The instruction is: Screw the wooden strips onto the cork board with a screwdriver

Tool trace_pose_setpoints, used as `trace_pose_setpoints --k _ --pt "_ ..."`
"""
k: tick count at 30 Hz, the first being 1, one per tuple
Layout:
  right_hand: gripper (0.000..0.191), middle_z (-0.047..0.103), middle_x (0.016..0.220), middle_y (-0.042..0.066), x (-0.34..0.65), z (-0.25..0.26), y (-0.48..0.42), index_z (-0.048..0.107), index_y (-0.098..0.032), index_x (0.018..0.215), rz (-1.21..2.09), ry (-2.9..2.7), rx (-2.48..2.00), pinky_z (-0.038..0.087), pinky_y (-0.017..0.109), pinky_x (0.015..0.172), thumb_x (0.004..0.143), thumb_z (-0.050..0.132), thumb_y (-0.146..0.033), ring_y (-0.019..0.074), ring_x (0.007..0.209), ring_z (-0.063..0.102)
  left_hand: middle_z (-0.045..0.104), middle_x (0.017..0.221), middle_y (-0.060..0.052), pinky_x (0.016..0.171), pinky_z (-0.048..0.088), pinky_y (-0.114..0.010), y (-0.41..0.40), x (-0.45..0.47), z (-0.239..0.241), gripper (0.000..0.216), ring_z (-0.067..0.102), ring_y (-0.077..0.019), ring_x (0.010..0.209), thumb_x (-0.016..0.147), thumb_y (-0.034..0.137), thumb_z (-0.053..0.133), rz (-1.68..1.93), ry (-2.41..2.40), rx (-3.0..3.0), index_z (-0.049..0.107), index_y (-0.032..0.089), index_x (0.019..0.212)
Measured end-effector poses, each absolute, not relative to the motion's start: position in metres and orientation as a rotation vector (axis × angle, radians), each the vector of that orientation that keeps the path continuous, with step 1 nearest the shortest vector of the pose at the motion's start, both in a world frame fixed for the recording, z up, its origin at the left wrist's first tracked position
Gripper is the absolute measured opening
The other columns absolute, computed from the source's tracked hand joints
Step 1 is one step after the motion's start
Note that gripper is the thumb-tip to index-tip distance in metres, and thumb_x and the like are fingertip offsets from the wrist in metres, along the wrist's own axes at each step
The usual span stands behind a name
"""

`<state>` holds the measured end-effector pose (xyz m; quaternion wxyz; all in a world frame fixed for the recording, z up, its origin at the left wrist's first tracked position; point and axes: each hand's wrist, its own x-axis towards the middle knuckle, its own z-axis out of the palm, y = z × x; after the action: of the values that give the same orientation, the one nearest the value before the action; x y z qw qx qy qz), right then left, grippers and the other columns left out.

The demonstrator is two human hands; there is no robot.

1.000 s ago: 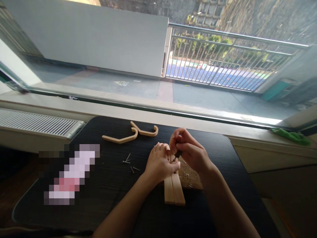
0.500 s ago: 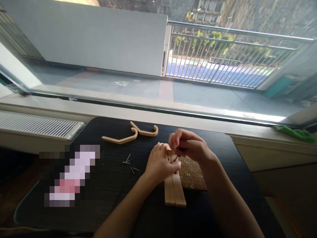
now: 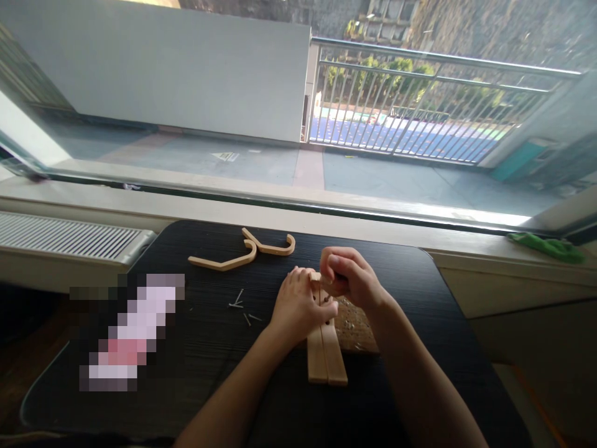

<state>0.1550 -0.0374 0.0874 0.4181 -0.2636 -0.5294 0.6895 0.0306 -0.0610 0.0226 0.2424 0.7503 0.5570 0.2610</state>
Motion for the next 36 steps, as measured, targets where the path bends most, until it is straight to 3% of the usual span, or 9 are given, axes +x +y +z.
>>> trace_pose_setpoints --k 15,28,36 --pt "0.041 0.034 0.041 -0.009 0.14 0.076 -0.043 0.049 -0.02 0.061 1.389 -1.125 -0.821 0.018 0.02 0.034 0.085 0.058 -0.053 0.0058 0.034 0.023 0.061 0.096 -0.006 0.1 0.046 -0.046 -0.061 0.031 0.018 0.021 0.057 -0.0284 0.104 0.067 0.029 0.069 0.739 1.521 2.074 0.054 0.021 0.08" --pt "0.037 0.034 0.044 -0.008 0.125 0.077 -0.05 0.048 -0.021 0.061 1.02 -0.934 -0.964 0.02 0.021 0.034 0.088 0.055 -0.046 0.0066 0.036 0.026 0.063 0.105 -0.01 0.111 0.039 -0.05 -0.062 0.03 0.018 0.036 0.057 -0.031 0.113 0.069 0.032 0.069 0.724 1.515 2.058 0.055 0.019 0.099" --pt "0.037 0.037 0.054 -0.007 0.119 0.068 -0.063 0.044 -0.022 0.068 0.786 -1.227 -1.055 0.028 0.023 0.042 0.099 0.041 -0.04 0.0096 0.046 0.034 0.063 0.107 -0.014 0.114 0.036 -0.05 -0.061 0.029 0.014 0.033 0.055 -0.0343 0.12 0.072 0.037 0.065 0.666 1.522 2.066 0.054 0.018 0.097"
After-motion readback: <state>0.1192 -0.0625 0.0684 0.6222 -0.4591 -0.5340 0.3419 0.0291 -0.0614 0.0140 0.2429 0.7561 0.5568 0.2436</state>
